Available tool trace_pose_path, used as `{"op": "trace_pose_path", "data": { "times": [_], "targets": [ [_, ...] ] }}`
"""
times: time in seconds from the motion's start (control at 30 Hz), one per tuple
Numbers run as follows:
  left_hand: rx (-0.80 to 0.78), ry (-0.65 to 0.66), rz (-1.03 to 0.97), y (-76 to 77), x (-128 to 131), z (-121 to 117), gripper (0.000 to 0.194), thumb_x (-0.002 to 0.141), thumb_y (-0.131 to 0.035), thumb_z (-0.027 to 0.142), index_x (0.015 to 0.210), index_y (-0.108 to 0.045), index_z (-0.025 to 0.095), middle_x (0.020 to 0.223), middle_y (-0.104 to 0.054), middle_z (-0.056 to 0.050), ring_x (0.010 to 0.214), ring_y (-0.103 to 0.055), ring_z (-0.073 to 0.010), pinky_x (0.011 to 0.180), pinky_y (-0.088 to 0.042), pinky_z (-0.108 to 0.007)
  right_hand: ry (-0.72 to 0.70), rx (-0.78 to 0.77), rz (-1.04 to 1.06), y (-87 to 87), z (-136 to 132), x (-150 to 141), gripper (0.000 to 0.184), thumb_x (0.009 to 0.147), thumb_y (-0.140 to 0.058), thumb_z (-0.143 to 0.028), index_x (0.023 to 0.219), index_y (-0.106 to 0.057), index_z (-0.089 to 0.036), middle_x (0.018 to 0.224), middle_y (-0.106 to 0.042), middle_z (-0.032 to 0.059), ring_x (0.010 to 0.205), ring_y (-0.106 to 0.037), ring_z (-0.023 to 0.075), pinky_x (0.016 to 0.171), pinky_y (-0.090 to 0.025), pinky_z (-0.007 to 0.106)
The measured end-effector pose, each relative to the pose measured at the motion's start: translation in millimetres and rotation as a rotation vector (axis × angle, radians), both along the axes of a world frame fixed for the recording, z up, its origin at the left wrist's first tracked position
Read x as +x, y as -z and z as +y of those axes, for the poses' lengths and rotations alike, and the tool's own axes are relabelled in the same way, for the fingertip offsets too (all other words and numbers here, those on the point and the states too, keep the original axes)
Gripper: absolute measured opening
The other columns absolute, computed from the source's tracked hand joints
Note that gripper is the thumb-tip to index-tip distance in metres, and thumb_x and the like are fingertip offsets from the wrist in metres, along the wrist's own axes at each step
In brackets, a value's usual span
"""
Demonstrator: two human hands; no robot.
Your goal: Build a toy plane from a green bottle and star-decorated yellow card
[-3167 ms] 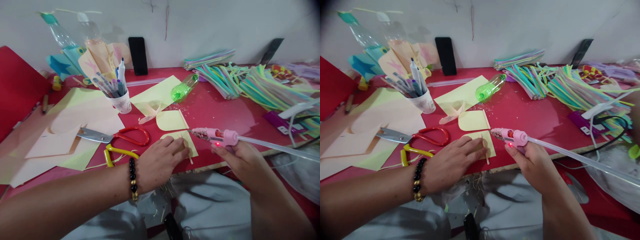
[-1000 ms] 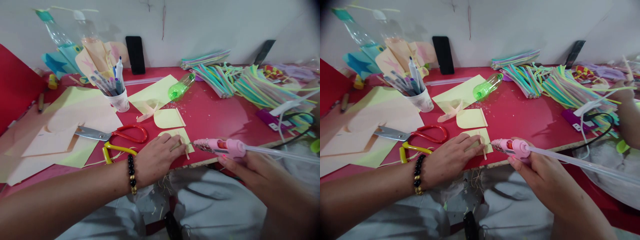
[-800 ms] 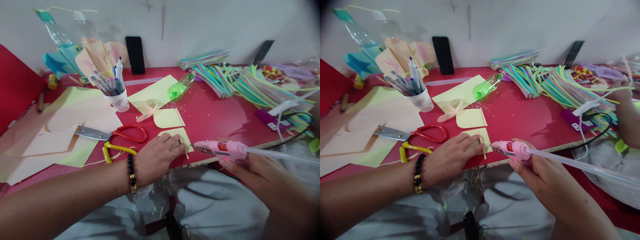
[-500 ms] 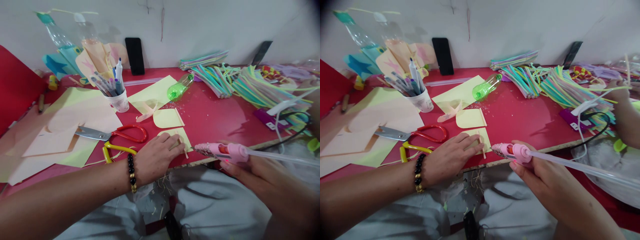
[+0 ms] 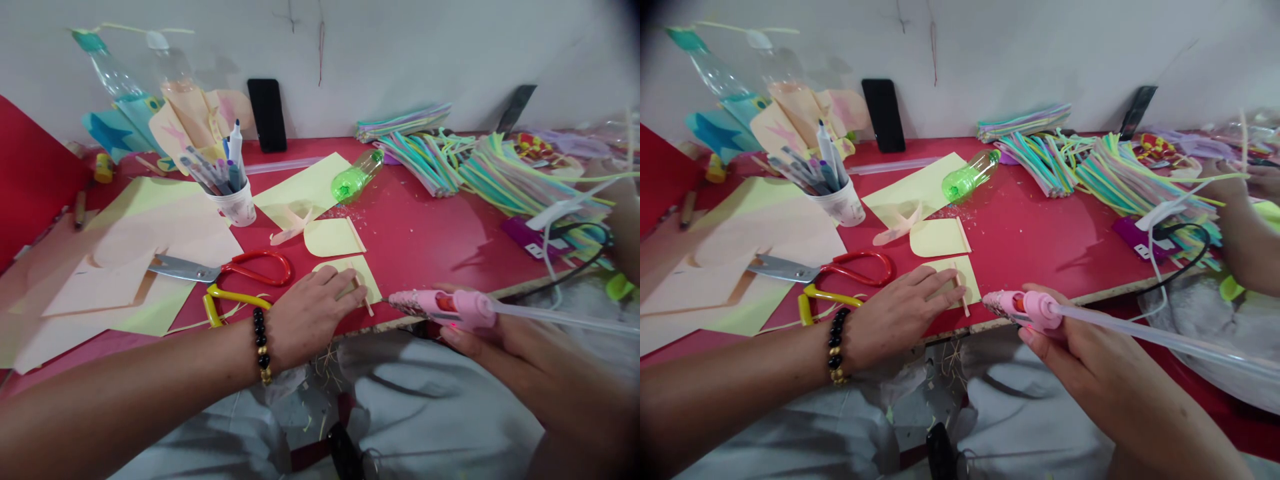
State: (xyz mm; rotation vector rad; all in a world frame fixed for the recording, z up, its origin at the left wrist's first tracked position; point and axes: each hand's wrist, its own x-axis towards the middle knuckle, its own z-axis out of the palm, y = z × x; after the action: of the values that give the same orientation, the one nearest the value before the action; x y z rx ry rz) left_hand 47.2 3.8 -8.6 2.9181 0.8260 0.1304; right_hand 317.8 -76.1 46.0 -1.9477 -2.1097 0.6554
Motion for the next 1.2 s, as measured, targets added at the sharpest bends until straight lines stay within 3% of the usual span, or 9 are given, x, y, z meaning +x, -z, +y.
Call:
{"op": "trace_pose_path", "data": {
  "times": [0.1, 0.2, 0.33, 0.47, 0.7, 0.8, 0.93, 1.1, 1.2],
  "targets": [
    [-0.012, -0.003, -0.004, -1.0, -0.7, 0.0, 0.05, 0.091, -0.042, 0.011, 0.14, -0.04, 0.021, 0.148, -0.038, -0.009, 0.126, -0.043, -0.0236, 0.107, -0.034, -0.042, 0.094, 0.032, 0.071, -3.9, 1.0, 2.3, 0.036, 0.083, -0.054, -0.057, 0.088, -0.072, -0.026, 0.069, -0.069, 0.004, 0.059, -0.062, 0.0218, 0.052, -0.05, 0.031],
    [-0.015, 0.005, -0.008, -2.3, -1.7, 0.3, 0.049, 0.092, -0.041, 0.011, 0.14, -0.04, 0.02, 0.148, -0.039, -0.01, 0.126, -0.042, -0.023, 0.107, -0.034, -0.04, 0.318, 0.087, 0.16, -5.6, 8.5, 2.4, 0.04, 0.077, -0.06, -0.059, 0.061, -0.06, -0.022, 0.044, -0.045, -0.0013, 0.04, -0.042, 0.0143, 0.036, -0.033, 0.027],
    [-0.018, 0.009, -0.015, -2.6, -2.0, 0.6, 0.046, 0.095, -0.038, 0.012, 0.14, -0.041, 0.02, 0.147, -0.04, -0.01, 0.127, -0.042, -0.0221, 0.107, -0.033, -0.039, 0.618, 0.131, 0.419, 4.1, 29.6, -1.9, 0.034, 0.063, -0.077, -0.047, 0.078, -0.062, -0.021, 0.056, -0.054, -0.0031, 0.047, -0.049, 0.0135, 0.043, -0.042, 0.026],
    [-0.031, 0.007, -0.02, -2.2, -1.0, 0.5, 0.048, 0.094, -0.041, 0.013, 0.141, -0.041, 0.023, 0.145, -0.042, -0.007, 0.129, -0.04, -0.0225, 0.108, -0.032, -0.039, 0.642, 0.236, 0.686, 25.7, 53.2, 0.0, 0.034, 0.062, -0.079, -0.038, 0.084, -0.065, -0.016, 0.072, -0.066, 0.003, 0.06, -0.059, 0.0163, 0.056, -0.047, 0.028],
    [-0.015, -0.003, -0.007, -3.1, 0.1, 0.3, 0.05, 0.093, -0.041, 0.012, 0.142, -0.04, 0.02, 0.145, -0.043, -0.008, 0.127, -0.042, -0.0223, 0.108, -0.032, -0.038, 0.589, 0.321, 0.264, 49.1, 75.5, 12.6, 0.04, 0.071, -0.068, -0.049, 0.052, -0.048, -0.02, 0.045, -0.039, -0.0053, 0.046, -0.037, 0.0103, 0.047, -0.026, 0.026],
    [-0.015, -0.016, -0.013, -1.8, -0.2, 0.0, 0.05, 0.093, -0.04, 0.012, 0.142, -0.039, 0.021, 0.145, -0.042, -0.007, 0.128, -0.041, -0.0227, 0.108, -0.032, -0.039, 0.495, 0.349, -0.101, 52.1, 82.5, 10.4, 0.041, 0.079, -0.056, -0.051, 0.052, -0.047, -0.021, 0.049, -0.047, -0.0008, 0.053, -0.044, 0.0149, 0.055, -0.028, 0.028],
    [-0.018, -0.023, -0.014, -1.9, -0.1, -0.3, 0.05, 0.093, -0.041, 0.012, 0.142, -0.039, 0.022, 0.144, -0.043, -0.007, 0.127, -0.042, -0.0228, 0.108, -0.032, -0.039, 0.456, 0.295, -0.338, 55.7, 95.6, 5.8, 0.04, 0.084, -0.045, -0.051, 0.063, -0.059, -0.02, 0.064, -0.063, 0.0085, 0.063, -0.055, 0.0214, 0.06, -0.031, 0.031],
    [-0.011, -0.01, -0.008, -6.1, 0.7, 0.0, 0.047, 0.093, -0.041, 0.012, 0.141, -0.041, 0.018, 0.14, -0.047, -0.008, 0.126, -0.041, -0.0223, 0.108, -0.031, -0.039, 0.472, 0.252, -0.375, 50.2, 101.1, 2.9, 0.04, 0.083, -0.049, -0.053, 0.077, -0.067, -0.018, 0.069, -0.067, 0.0109, 0.067, -0.06, 0.0251, 0.059, -0.032, 0.032],
    [-0.02, -0.004, -0.012, -6.8, 0.9, 0.2, 0.047, 0.094, -0.04, 0.013, 0.141, -0.041, 0.019, 0.139, -0.048, -0.007, 0.125, -0.042, -0.0216, 0.107, -0.032, -0.038, 0.48, 0.45, -0.317, 44.4, 81.6, -8.7, 0.036, 0.082, -0.056, -0.052, 0.086, -0.066, -0.018, 0.081, -0.069, 0.0103, 0.07, -0.061, 0.0228, 0.06, -0.035, 0.031]
  ]
}}
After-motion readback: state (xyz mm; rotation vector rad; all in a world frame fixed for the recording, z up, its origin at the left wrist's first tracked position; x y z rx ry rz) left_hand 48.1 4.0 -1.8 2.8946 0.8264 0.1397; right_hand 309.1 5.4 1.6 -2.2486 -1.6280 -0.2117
